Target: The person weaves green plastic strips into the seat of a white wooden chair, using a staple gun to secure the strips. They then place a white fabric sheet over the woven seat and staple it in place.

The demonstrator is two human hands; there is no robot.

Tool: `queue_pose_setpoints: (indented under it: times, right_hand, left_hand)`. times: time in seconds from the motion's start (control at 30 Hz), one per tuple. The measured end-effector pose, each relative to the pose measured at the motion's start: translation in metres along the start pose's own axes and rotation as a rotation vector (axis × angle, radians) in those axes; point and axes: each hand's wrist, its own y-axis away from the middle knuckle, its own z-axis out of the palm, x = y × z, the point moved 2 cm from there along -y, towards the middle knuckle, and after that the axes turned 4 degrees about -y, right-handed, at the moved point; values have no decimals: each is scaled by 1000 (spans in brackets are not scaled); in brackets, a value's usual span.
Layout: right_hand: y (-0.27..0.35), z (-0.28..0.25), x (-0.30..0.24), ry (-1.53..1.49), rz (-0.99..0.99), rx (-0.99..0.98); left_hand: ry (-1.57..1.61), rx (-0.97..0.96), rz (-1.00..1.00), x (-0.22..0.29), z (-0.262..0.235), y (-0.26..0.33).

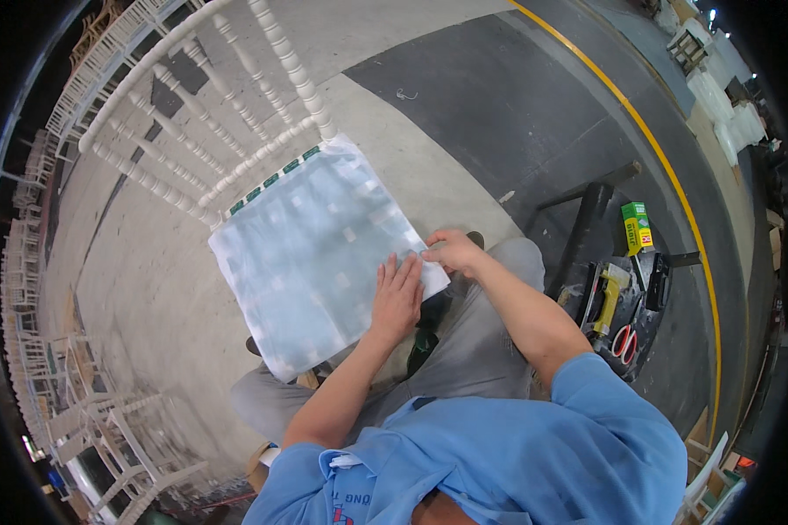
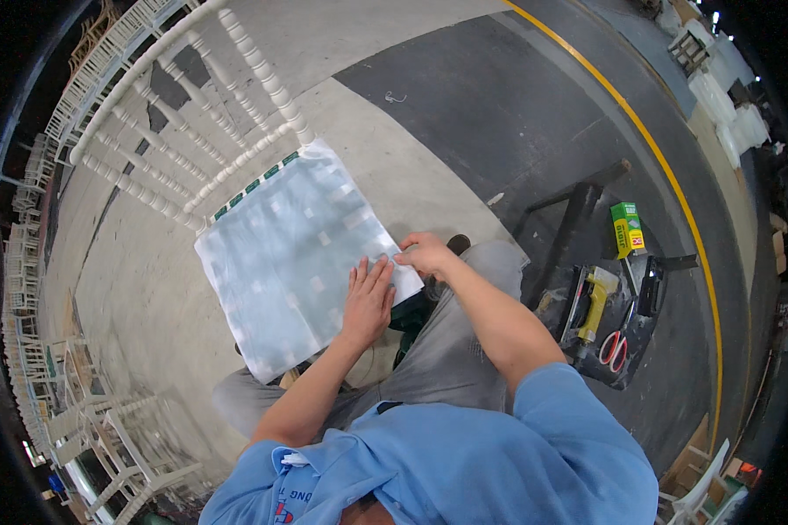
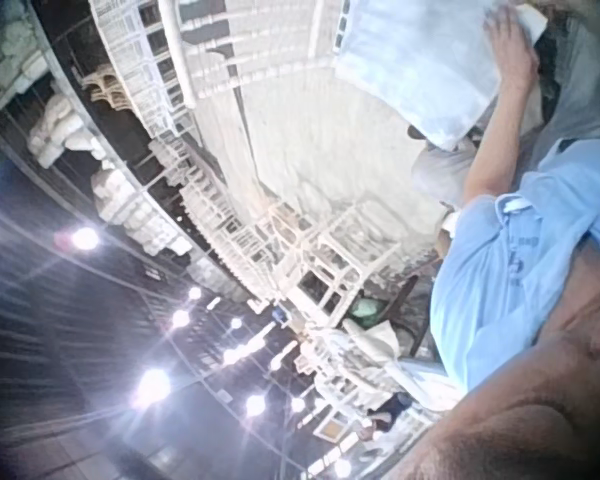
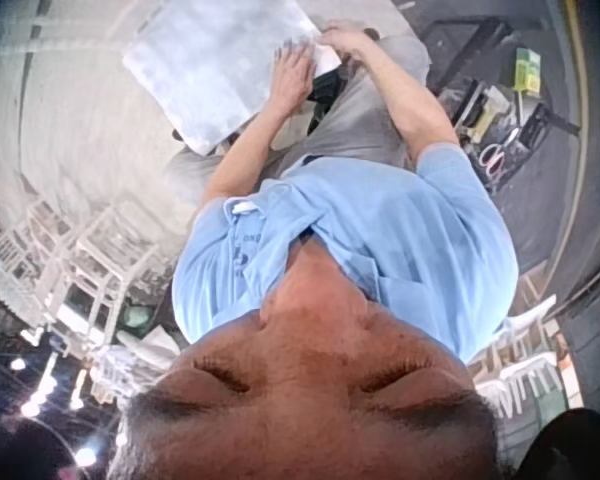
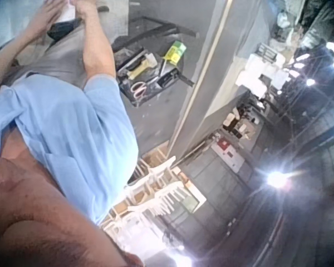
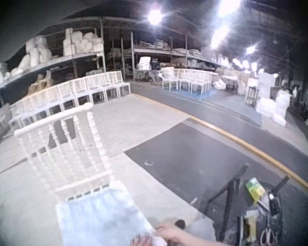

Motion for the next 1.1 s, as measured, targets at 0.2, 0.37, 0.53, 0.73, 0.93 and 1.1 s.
queue_pose_setpoints:
  times: [0.2, 0.37, 0.53, 0.73, 0.93, 1.1]
  right_hand:
    - [-16, -13, -9, 58, 55, -110]
    - [14, -28, -22, -152, -106, 104]
    - [121, -144, -7, -279, -515, 582]
    - [272, -288, 112, 463, 3, 1162]
    - [260, -292, 152, 98, 153, 1004]
    - [257, -305, 129, 47, 186, 963]
  left_hand:
    - [-130, -11, -9, -6, 19, -26]
    - [-123, -80, -32, -11, 19, -22]
    - [-150, -60, -67, -13, 21, -18]
    - [-143, 1, -87, -1, 28, -31]
    - [-142, 10, -96, -3, 23, -27]
    - [-123, 51, -94, -3, 23, -28]
